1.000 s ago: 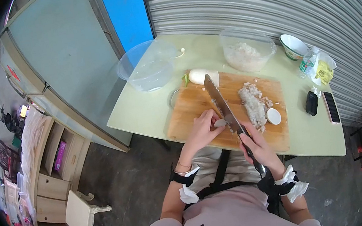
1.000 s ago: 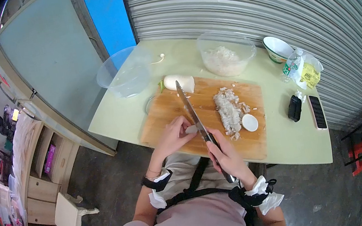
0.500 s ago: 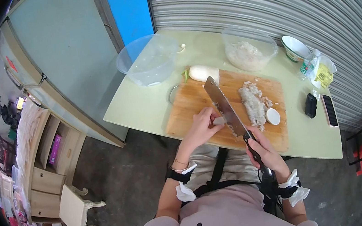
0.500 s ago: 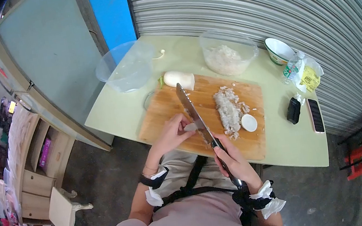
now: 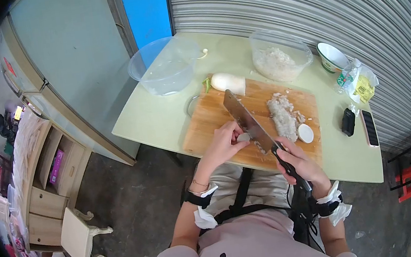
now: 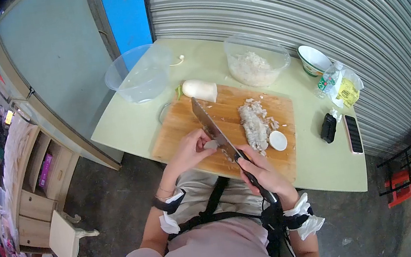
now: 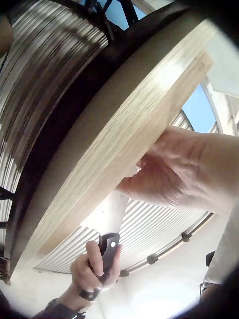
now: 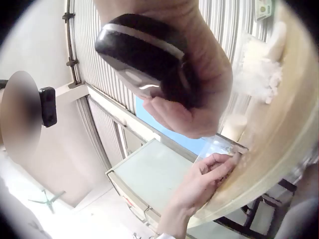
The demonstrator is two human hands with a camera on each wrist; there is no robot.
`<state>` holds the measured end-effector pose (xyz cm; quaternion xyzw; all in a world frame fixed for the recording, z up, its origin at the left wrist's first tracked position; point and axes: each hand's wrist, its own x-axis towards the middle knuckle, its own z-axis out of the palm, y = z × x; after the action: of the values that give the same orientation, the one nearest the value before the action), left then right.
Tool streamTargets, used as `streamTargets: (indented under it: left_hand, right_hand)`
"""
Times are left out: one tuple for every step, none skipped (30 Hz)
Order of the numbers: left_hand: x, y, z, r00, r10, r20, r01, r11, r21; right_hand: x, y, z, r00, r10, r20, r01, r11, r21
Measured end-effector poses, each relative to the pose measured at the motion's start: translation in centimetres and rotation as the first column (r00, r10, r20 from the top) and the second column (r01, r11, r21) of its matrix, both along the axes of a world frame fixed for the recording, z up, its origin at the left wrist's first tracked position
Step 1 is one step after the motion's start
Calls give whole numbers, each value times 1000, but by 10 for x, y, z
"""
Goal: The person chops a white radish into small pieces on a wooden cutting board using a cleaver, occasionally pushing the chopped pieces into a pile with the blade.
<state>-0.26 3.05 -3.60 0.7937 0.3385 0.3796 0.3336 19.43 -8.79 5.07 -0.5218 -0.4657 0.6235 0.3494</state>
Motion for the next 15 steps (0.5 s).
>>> streamTargets:
  left_hand:
    - [0, 0, 0, 1000, -2, -6, 2, 1000, -29]
    - [0, 1, 1, 1000, -5, -13, 4, 998, -57]
    - [0, 1, 1, 1000, -7, -16, 6, 998, -56]
    - [0, 0, 1, 1000, -6, -15, 5, 999, -55]
    - [0, 0, 1, 1000, -4, -15, 3, 999, -53]
    - [0, 0, 2, 1000, -3, -17, 2, 999, -53]
    - [0, -1, 4, 1000, -2, -26, 1, 999, -35]
    - [0, -1, 5, 999, 1, -35, -1, 1000, -17]
    - [-1, -1, 5, 999, 6, -37, -7, 1000, -16]
    - [-1, -1, 5, 1000, -5, -16, 5, 1000, -23]
    - [-1, -1, 4, 1000, -19, 5, 19, 999, -32]
    - [-1, 0, 1, 1000, -21, 3, 21, 999, -34]
    - [0, 2, -5, 1000, -14, 9, 14, 1000, -9]
    - [1, 3, -8, 1000, -6, 16, 5, 1000, 16]
    - [1, 3, -8, 1000, -7, 17, 7, 1000, 14]
  right_hand:
    - [0, 2, 3, 1000, -2, 0, 2, 1000, 0]
    - [0, 4, 5, 999, 37, 28, -37, 999, 10]
    - [0, 5, 6, 995, 78, 56, -79, 997, 18]
    - [-2, 4, 4, 996, 77, 53, -78, 997, 18]
    - [-4, 3, 1, 999, 26, 22, -26, 1000, 17]
    - [-5, 1, -3, 1000, -24, -8, 24, 1000, 15]
    - [-6, -2, -7, 1000, -21, -10, 21, 1000, 15]
    - [-7, -6, -12, 996, -64, -68, 66, 997, 34]
    - [-8, -9, -17, 986, -106, -126, 113, 992, 51]
    - [-7, -11, -22, 986, -103, -129, 110, 993, 52]
    - [-5, -13, -28, 982, -114, -150, 126, 989, 72]
    - [-2, -15, -32, 977, -128, -170, 145, 985, 90]
    - [1, -17, -34, 977, -132, -169, 148, 985, 88]
    - [4, -18, -35, 981, -108, -163, 124, 988, 88]
    - [6, -19, -36, 984, -84, -156, 98, 991, 88]
